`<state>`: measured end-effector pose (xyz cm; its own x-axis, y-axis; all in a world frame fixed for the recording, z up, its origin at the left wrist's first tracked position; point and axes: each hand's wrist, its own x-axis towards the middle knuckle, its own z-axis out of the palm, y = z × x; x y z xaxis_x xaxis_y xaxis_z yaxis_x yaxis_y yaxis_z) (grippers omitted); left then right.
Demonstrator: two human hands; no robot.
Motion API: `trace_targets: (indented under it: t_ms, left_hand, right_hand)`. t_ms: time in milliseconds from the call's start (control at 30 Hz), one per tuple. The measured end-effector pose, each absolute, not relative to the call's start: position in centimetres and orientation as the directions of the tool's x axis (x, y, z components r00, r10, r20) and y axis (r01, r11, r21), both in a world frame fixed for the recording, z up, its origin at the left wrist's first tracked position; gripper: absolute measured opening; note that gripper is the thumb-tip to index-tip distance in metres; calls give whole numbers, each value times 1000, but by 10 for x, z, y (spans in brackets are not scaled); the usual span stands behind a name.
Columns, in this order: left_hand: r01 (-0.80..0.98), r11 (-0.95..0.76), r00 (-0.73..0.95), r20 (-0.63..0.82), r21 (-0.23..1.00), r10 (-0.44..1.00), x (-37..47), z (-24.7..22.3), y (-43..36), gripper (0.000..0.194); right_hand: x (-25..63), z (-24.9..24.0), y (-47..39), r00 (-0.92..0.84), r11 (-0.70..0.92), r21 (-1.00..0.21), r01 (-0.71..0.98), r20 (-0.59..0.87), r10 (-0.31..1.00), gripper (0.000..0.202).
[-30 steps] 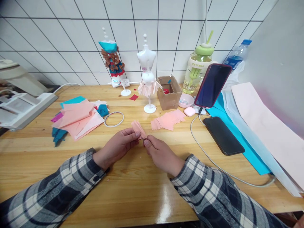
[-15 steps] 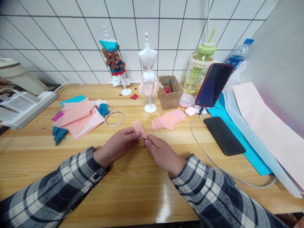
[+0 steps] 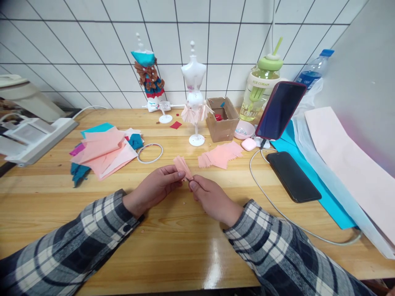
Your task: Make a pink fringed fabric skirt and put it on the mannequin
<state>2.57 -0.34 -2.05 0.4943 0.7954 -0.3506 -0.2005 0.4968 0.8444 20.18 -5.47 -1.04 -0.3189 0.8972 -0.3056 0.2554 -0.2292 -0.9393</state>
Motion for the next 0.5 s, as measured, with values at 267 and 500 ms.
trace_targets:
  t_ms: [267, 500]
  left_hand:
    - [-224, 509, 463, -369, 831, 806, 27, -20, -4, 20]
    - [-301, 485, 431, -336, 821, 837, 29, -18, -6, 16]
  right_hand:
    - [203, -12, -54, -329, -167, -938, 305, -268, 906, 29]
    - [199, -18, -58, -356, -41, -930, 366, -181, 917, 27]
